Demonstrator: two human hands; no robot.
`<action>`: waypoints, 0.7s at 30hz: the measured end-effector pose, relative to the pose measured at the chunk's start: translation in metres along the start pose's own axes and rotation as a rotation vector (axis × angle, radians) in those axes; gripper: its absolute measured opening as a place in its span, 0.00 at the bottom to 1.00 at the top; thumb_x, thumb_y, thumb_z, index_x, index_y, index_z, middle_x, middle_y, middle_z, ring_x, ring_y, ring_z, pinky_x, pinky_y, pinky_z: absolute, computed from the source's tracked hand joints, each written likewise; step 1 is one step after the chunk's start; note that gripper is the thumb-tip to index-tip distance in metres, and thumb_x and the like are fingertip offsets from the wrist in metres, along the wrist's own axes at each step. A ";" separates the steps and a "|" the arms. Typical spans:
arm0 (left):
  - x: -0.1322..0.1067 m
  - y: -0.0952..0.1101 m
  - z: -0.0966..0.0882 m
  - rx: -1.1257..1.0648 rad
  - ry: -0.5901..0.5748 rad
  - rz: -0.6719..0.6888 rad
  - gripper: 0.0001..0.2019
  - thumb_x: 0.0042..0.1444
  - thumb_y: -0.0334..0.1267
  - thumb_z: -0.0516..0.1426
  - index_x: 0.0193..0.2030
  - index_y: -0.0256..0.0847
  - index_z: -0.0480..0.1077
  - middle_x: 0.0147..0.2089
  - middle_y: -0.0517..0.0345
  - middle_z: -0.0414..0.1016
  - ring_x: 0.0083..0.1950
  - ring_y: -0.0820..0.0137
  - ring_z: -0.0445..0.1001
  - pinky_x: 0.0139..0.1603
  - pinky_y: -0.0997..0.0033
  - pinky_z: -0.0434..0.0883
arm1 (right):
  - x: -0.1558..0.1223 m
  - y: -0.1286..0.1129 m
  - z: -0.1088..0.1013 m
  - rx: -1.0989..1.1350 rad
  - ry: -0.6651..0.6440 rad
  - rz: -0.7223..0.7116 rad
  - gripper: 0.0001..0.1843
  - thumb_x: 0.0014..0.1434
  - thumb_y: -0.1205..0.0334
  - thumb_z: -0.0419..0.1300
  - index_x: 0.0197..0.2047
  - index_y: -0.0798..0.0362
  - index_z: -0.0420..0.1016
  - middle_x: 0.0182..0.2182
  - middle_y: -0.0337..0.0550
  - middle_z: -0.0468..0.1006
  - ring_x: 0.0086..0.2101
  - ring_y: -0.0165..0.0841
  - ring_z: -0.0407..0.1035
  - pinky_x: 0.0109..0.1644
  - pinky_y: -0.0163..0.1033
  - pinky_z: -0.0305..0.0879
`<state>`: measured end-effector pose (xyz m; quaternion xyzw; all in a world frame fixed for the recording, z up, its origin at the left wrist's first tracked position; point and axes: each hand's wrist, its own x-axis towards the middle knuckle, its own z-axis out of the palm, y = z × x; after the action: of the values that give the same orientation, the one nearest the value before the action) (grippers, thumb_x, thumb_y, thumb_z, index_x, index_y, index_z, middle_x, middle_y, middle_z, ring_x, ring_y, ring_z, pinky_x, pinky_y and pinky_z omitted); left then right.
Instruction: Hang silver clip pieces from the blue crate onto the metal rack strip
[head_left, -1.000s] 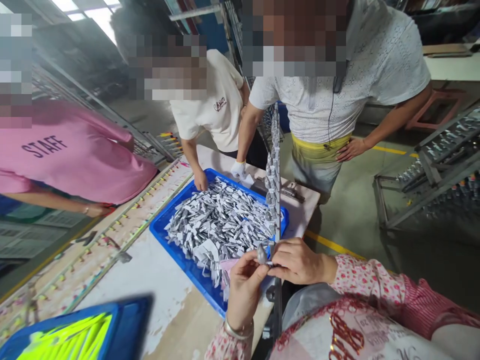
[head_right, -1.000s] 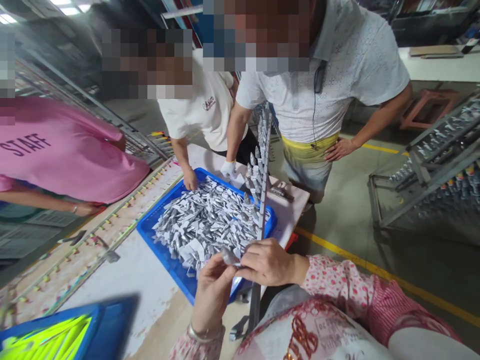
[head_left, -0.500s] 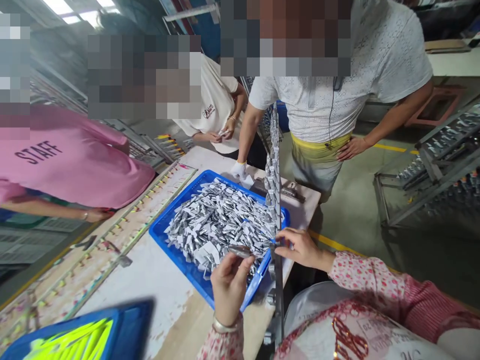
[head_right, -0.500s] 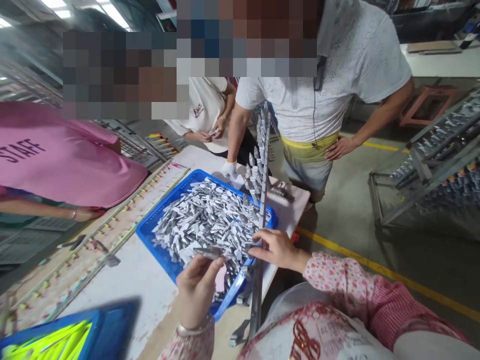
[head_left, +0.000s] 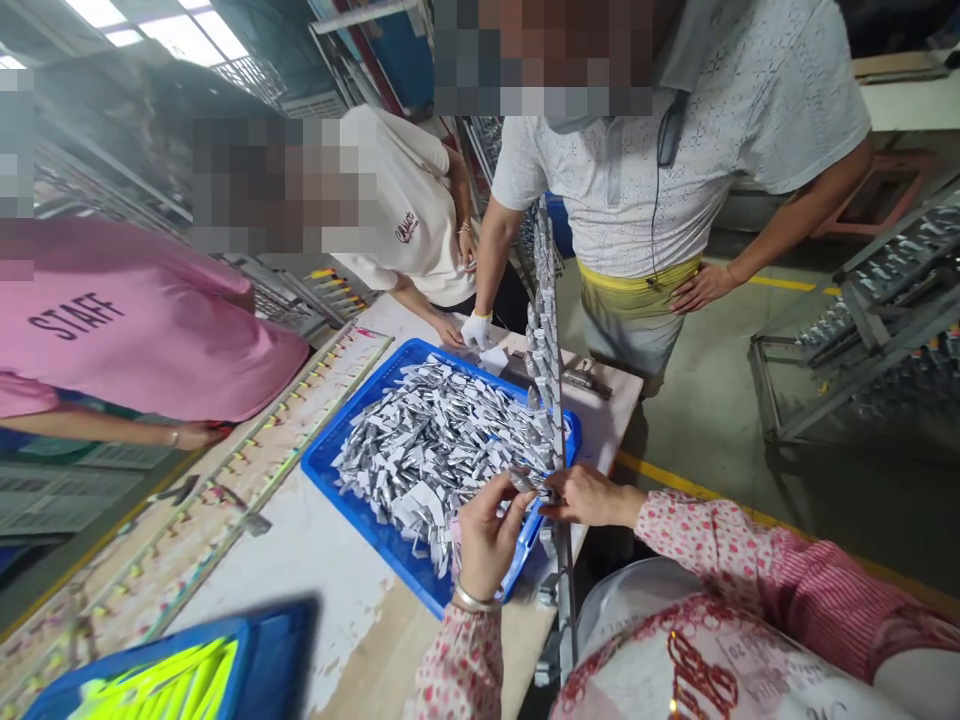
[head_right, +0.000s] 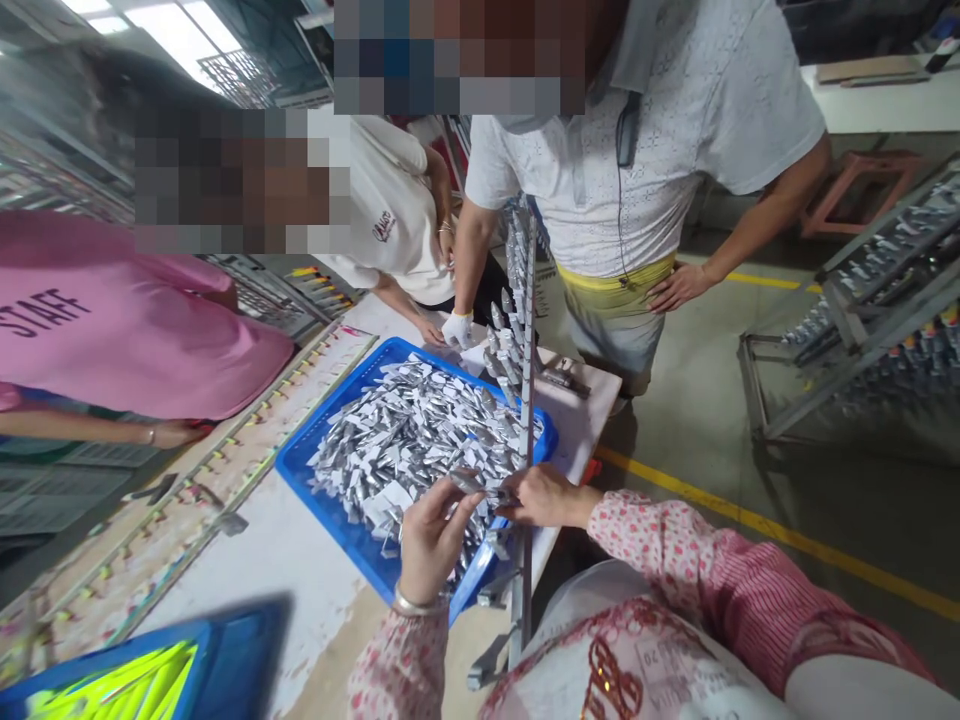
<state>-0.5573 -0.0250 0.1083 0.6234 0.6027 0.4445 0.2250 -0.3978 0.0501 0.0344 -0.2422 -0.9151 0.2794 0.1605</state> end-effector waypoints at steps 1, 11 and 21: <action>0.001 0.002 0.001 0.026 -0.022 0.029 0.07 0.53 0.37 0.62 0.39 0.40 0.77 0.36 0.52 0.80 0.35 0.66 0.77 0.38 0.71 0.71 | 0.000 0.001 0.001 0.002 0.000 -0.003 0.13 0.61 0.55 0.62 0.37 0.59 0.73 0.33 0.47 0.79 0.33 0.35 0.72 0.36 0.36 0.64; 0.009 -0.036 -0.020 0.123 -0.180 -0.022 0.12 0.59 0.39 0.56 0.47 0.42 0.75 0.44 0.49 0.80 0.45 0.63 0.78 0.48 0.66 0.72 | -0.008 0.002 0.003 0.109 0.003 0.029 0.16 0.57 0.51 0.65 0.36 0.57 0.74 0.32 0.42 0.78 0.33 0.34 0.72 0.38 0.35 0.63; 0.051 -0.201 -0.014 0.583 -0.157 -0.457 0.14 0.54 0.28 0.57 0.48 0.36 0.73 0.49 0.47 0.77 0.51 0.63 0.75 0.54 0.63 0.68 | -0.021 0.007 0.018 0.209 0.036 0.057 0.20 0.62 0.46 0.58 0.44 0.56 0.71 0.35 0.43 0.75 0.29 0.32 0.70 0.35 0.36 0.63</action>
<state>-0.6864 0.0549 -0.0344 0.5428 0.8084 0.1434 0.1768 -0.3855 0.0363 0.0127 -0.2552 -0.8708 0.3732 0.1933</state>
